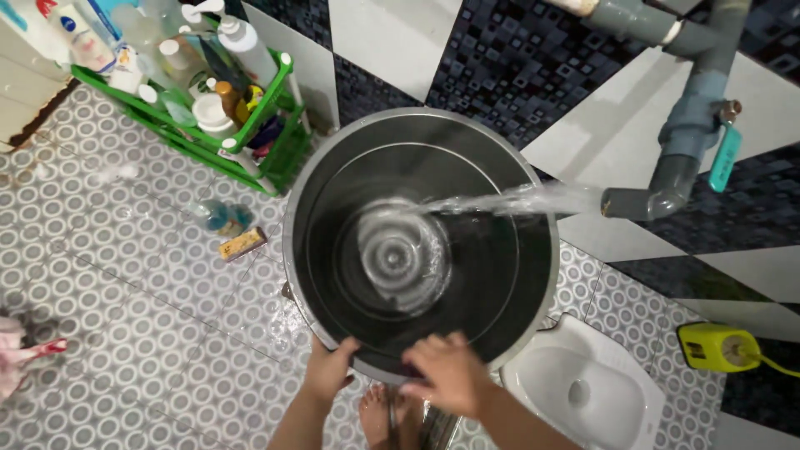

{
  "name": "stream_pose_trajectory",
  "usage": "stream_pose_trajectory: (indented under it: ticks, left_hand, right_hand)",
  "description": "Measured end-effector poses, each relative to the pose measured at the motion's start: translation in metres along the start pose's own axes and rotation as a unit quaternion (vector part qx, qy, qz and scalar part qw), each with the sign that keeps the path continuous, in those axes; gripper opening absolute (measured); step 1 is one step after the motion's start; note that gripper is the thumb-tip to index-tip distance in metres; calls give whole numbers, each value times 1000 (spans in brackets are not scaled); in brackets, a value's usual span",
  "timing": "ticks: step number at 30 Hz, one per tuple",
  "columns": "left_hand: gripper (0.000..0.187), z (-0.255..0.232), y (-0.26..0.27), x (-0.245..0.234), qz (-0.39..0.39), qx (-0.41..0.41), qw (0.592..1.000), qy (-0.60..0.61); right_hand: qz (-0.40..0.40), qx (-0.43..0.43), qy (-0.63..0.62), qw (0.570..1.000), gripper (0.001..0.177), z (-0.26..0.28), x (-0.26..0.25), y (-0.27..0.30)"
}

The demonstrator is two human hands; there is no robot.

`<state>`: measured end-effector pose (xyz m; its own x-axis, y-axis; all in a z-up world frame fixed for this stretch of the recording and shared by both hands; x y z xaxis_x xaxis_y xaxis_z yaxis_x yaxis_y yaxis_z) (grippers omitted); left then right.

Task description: Washing a bucket and a loofah in a bathroom using soap and water from a tap.

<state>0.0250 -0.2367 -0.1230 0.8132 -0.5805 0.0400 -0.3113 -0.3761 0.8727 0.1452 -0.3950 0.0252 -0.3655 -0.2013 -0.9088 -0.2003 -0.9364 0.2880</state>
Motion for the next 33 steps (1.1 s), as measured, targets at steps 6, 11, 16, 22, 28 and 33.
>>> stream_pose_trajectory:
  ticks: [6,11,16,22,28,33]
  left_hand:
    - [69,-20,-30,-30,-33,67,997,-21]
    - [85,-47,-41,-30,-96,261,949,-146]
    - [66,-65,9,-1,2,182,983,18]
    - [66,-34,29,24,56,200,976,-59]
    - [74,22,25,104,121,120,979,-114]
    - [105,49,31,218,380,392,838,19]
  right_hand:
    - [-330,486,-13,809,77,-127,-24,97]
    - [-206,599,-615,470,53,-214,151,139]
    - [-218,501,-707,449,28,-214,154,147]
    - [-268,490,-736,384,17,-188,181,233]
    - [-301,540,-706,345,11,-170,251,390]
    - [-375,585,-664,277,19,-166,238,487]
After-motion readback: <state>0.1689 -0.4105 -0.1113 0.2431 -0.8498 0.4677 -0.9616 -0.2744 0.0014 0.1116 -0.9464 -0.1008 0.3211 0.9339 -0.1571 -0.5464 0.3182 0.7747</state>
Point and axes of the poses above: each hand's wrist, its own y-axis away from the middle knuckle, its own x-axis out of the palm, z = x × y, the point moved 7 cm from there along -y, towards the middle knuckle, and after that the axes turned 9 degrees about y, right-handed, at the moved point
